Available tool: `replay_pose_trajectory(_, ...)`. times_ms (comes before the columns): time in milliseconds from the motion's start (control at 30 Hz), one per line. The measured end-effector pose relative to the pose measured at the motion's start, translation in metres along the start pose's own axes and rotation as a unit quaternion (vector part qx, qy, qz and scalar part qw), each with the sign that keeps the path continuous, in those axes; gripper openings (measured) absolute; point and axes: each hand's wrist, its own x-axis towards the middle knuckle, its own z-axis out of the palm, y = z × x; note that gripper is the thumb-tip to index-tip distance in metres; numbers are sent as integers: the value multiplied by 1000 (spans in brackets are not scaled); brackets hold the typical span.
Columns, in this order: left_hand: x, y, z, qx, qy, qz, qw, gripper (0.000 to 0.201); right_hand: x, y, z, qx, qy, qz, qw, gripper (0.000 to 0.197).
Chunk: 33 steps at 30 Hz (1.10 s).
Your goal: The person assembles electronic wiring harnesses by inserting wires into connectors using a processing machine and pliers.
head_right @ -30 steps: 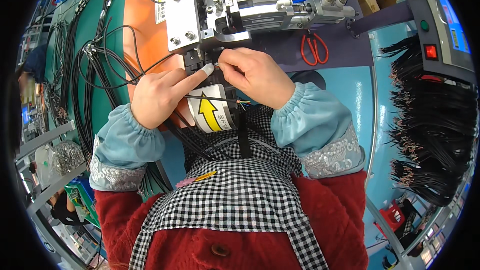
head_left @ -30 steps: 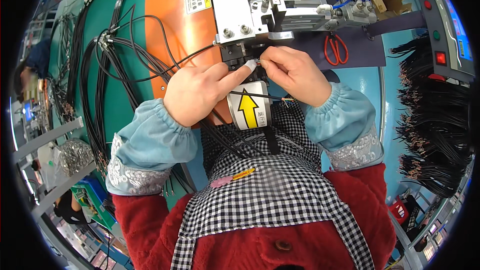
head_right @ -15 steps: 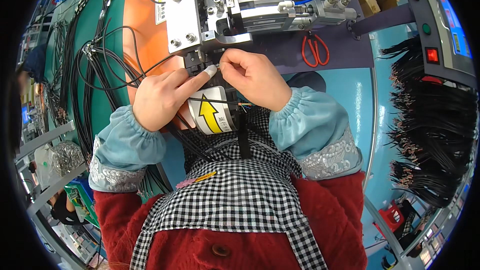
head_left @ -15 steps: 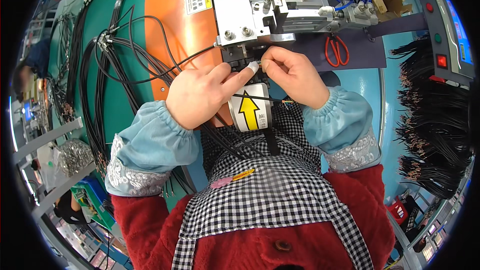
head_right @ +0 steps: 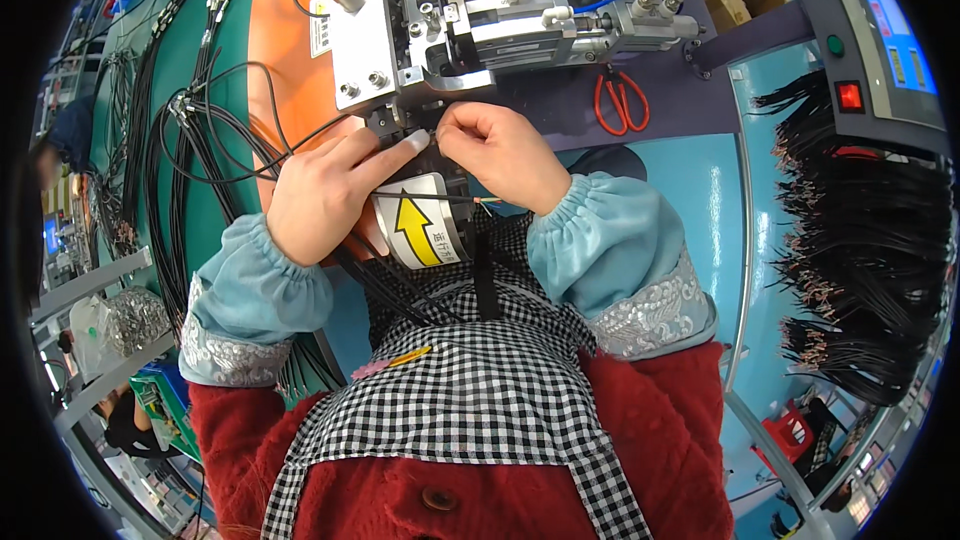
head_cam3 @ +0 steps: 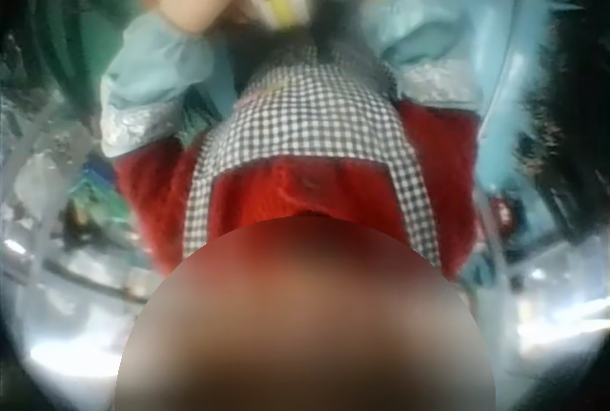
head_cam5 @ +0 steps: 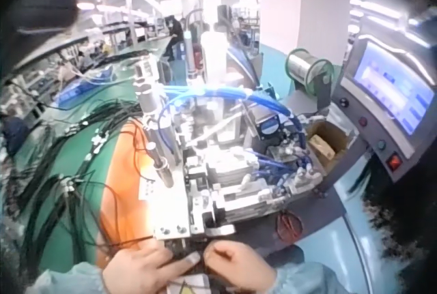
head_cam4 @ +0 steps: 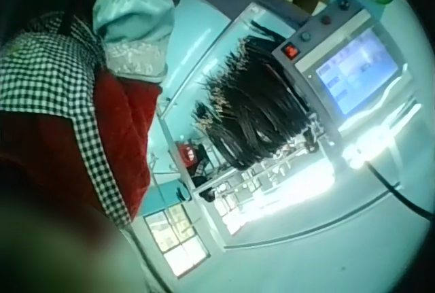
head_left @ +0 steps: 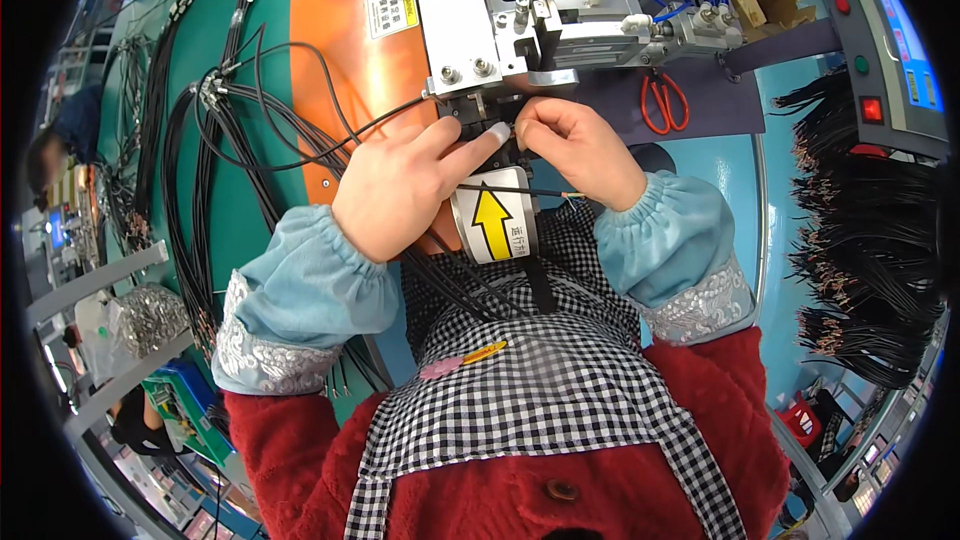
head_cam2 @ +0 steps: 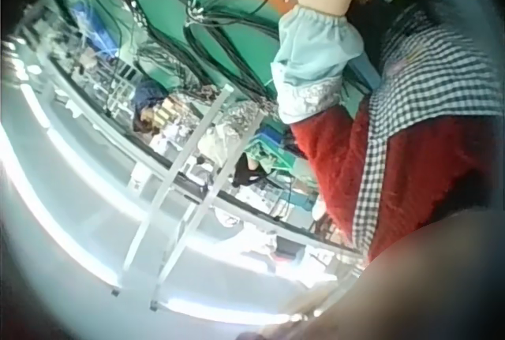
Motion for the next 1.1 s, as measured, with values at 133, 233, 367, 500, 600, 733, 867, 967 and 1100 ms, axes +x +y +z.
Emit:
replay_pose_trajectory(133, -14, 1, -8, -12, 60, -5, 998, 38, 1, 4, 0, 9, 2, -7, 1000, 13)
replay_pose_trajectory(233, -30, 3, -14, -25, 62, -60, 996, 35, 1, 5, -1, 8, 6, -4, 1000, 14)
replay_pose_trajectory(367, -34, -1, -10, -39, 43, -90, 994, 34, 1, 5, 0, 11, 0, -3, 1000, 15)
replay_pose_trajectory(500, -27, -13, 2, -42, 54, -86, 994, 34, -3, 0, 0, 6, 5, 8, 1000, 17)
replay_pose_trajectory(600, -20, -25, 3, -13, 137, -56, 989, 31, -8, -10, 2, -18, 20, 41, 999, 20)
replay_pose_trajectory(733, -12, -10, -13, 3, 139, 3, 990, 28, -31, -11, 6, 3, 82, -15, 997, 23)
replay_pose_trajectory(867, -12, 21, -23, -45, 113, 36, 992, 23, -38, -16, 12, 14, 112, -50, 992, 25)
replay_pose_trajectory(967, -11, 35, -24, -139, 84, 69, 984, 25, -40, -25, 14, 16, 124, -70, 990, 26)
replay_pose_trajectory(1100, -9, 42, -25, -307, 70, -160, 936, 28, -39, -37, 12, 166, 162, -122, 965, 19)
